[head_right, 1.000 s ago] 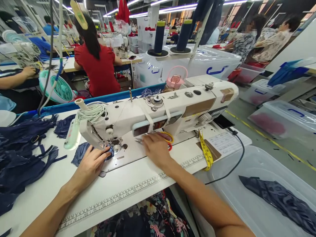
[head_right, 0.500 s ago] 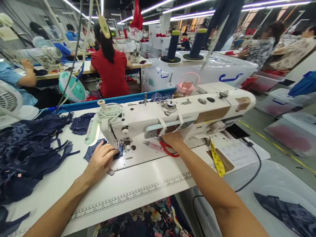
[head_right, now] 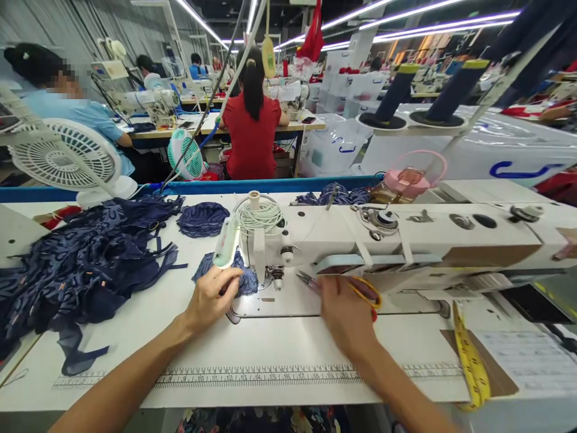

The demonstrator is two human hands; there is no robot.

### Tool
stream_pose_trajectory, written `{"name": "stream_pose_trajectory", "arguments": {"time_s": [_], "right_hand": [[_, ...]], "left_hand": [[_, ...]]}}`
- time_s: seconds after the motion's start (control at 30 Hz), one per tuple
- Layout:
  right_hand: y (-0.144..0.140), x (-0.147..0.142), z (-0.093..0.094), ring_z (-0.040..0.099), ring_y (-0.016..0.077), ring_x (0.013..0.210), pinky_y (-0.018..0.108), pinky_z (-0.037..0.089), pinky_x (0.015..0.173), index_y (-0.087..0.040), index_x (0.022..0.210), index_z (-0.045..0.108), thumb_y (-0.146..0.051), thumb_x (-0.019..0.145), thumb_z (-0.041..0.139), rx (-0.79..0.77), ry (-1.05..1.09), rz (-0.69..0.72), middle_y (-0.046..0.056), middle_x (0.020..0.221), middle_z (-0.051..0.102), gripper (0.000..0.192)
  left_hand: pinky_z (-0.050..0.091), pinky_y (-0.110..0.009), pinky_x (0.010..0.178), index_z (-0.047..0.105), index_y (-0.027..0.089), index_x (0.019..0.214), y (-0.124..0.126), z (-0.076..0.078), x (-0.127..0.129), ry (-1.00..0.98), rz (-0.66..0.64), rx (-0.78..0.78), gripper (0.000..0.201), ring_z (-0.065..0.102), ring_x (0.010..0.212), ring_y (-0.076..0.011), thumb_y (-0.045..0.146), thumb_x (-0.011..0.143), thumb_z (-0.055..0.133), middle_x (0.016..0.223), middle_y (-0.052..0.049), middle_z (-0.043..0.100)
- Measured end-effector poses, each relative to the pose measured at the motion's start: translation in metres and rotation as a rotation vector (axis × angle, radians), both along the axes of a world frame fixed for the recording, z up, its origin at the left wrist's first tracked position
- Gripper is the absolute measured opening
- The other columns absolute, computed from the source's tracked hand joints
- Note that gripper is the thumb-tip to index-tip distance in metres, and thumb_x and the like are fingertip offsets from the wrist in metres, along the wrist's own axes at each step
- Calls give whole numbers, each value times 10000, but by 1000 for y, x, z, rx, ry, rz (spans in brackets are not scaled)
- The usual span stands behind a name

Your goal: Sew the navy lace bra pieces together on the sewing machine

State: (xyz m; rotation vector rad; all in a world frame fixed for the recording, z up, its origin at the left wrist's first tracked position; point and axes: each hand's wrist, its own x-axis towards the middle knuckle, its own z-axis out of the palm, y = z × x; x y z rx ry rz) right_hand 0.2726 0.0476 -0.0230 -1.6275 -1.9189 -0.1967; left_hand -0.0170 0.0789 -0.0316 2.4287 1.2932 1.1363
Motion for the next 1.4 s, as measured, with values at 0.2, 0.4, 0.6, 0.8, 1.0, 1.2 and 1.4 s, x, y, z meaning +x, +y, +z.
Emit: {"name": "stream_pose_trajectory", "arguments": {"time_s": [0.2, 0.4, 0.6, 0.8, 1.0, 1.2, 1.4], "right_hand": [[-18, -73, -3, 562, 134, 641, 261, 469, 611, -233, 876, 485, -233, 934, 422, -405, 545, 439, 9, 806, 609, 85], [5, -96, -16, 508, 118, 522, 244, 419, 513, -229, 894, 502, -453, 878, 547, -644, 953, 442, -30, 648, 547, 230], [6, -87, -15, 427, 109, 494, 243, 363, 504, -185, 989, 609, -505, 890, 533, -713, 979, 415, -65, 521, 431, 344], [9, -85, -13, 391, 98, 482, 235, 304, 448, -186, 784, 635, -458, 862, 559, -657, 867, 377, -38, 558, 455, 293], [10, -81, -13, 408, 99, 538, 228, 345, 477, -183, 804, 643, -461, 858, 585, -603, 915, 366, -18, 651, 522, 289], [5, -84, -11, 531, 125, 585, 241, 447, 546, -197, 842, 700, -415, 859, 606, -581, 929, 427, -7, 665, 607, 238], [2, -87, -12, 641, 169, 788, 287, 508, 727, -244, 908, 743, -271, 899, 567, -345, 751, 597, 31, 826, 700, 179]], "left_hand": [[366, -218, 565, 683, 174, 944, -17, 10, 18, -209, -317, -700, 177, 456, 621, -108, 317, 888, 595, 734, 5, 508], [364, -222, 583, 620, 144, 758, -17, 1, 23, -410, -296, -868, 300, 448, 658, -113, 410, 888, 567, 747, -10, 528], [338, -212, 509, 575, 147, 683, -11, -4, 19, -413, -263, -872, 338, 414, 549, -87, 413, 890, 550, 663, 17, 484], [427, -223, 621, 690, 159, 723, -23, 12, 17, -291, -405, -874, 241, 559, 669, -136, 314, 873, 582, 710, -24, 615], [413, -198, 498, 743, 191, 929, -41, 33, 12, 21, -885, -1202, 258, 530, 493, -112, 392, 880, 589, 594, 2, 622], [185, -169, 354, 633, 136, 851, -23, 26, 14, -569, -259, -1357, 464, 284, 361, -35, 565, 911, 465, 551, 54, 482], [176, -138, 346, 559, 140, 796, -21, 20, 14, -776, -327, -1490, 404, 306, 379, -19, 537, 844, 616, 554, 54, 487]]}}
